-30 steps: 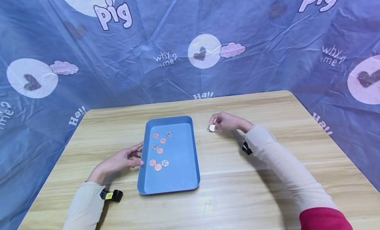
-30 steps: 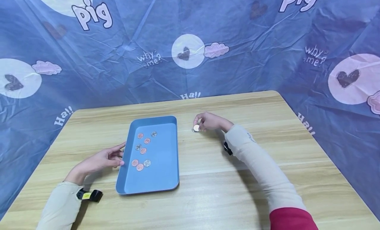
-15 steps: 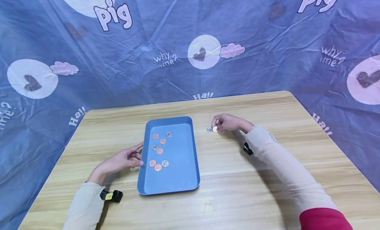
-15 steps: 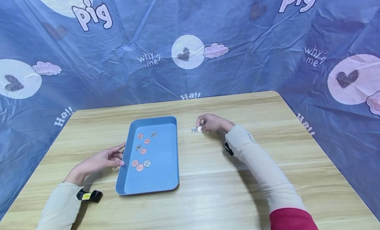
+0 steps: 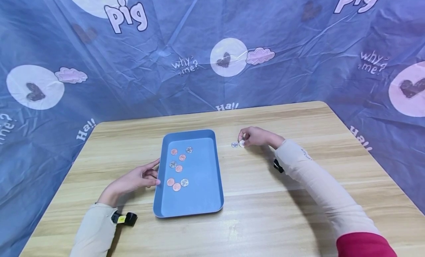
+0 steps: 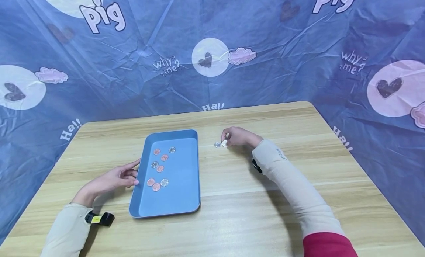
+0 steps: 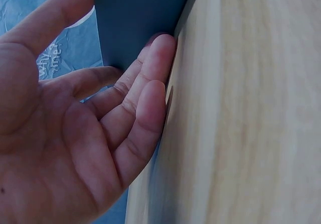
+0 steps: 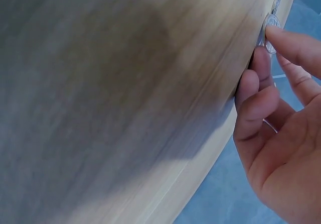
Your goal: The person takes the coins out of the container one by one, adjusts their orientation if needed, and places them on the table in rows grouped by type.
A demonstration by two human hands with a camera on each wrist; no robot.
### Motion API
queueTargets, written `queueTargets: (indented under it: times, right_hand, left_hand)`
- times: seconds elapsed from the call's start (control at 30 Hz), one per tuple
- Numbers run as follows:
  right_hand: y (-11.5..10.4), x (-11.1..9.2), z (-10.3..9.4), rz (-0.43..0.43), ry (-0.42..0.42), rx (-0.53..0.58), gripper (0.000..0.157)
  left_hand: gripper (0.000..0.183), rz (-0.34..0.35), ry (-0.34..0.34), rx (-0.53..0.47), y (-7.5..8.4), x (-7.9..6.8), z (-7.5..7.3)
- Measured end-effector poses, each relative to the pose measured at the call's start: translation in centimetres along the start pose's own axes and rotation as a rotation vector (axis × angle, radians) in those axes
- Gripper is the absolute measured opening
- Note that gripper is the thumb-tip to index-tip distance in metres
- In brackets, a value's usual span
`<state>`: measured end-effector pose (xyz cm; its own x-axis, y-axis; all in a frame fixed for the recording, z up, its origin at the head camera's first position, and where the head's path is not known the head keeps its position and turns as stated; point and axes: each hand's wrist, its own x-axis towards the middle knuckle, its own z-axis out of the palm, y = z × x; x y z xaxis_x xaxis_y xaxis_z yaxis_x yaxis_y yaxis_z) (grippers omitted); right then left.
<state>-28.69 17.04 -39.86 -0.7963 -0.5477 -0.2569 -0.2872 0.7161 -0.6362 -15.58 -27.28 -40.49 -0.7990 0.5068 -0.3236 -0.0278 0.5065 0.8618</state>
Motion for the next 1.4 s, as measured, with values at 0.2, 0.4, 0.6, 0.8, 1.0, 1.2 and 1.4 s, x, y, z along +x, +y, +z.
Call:
queueTargets:
  times: [0.2,0.4,0.6,0.8,1.0,1.2,1.4]
  right_hand:
    - [0.1,0.0,0.4,-0.001,0.011,-0.013,0.015]
    - [0.3,0.1,0.5,-0.004,0.015,-0.034,0.016]
    - [0.4,-0.1,0.3,0.027,-0.001,-0.009,0.016]
    - [0.2,-0.4,-0.1,0.002,-0.011,0.019,0.016]
    - [-0.6,-0.7,-1.1,-0.038,0.019,0.05,0.019]
    - [-2.6,-0.7,-2.2,-0.1,0.024,0.036,0.025]
    - [-4.9,-0.2,-2.7,-0.127,-0.013,0.035,0.026]
  left_hand:
    - [0.09,-0.016,0.003,-0.021,0.1,-0.2,0.2]
    - [0.089,-0.006,0.006,-0.008,0.0,-0.1,0.2]
    - [0.09,-0.004,0.001,-0.006,0.0,0.0,0.1]
    - [0.09,-0.021,0.004,-0.019,0.0,-0.1,0.1]
    - [0.09,-0.007,-0.006,-0.023,0.1,-0.2,0.0]
    - [0.09,-0.011,-0.007,-0.029,0.1,-0.1,0.0]
    - [0.09,-0.012,-0.005,-0.022,0.1,-0.2,0.0]
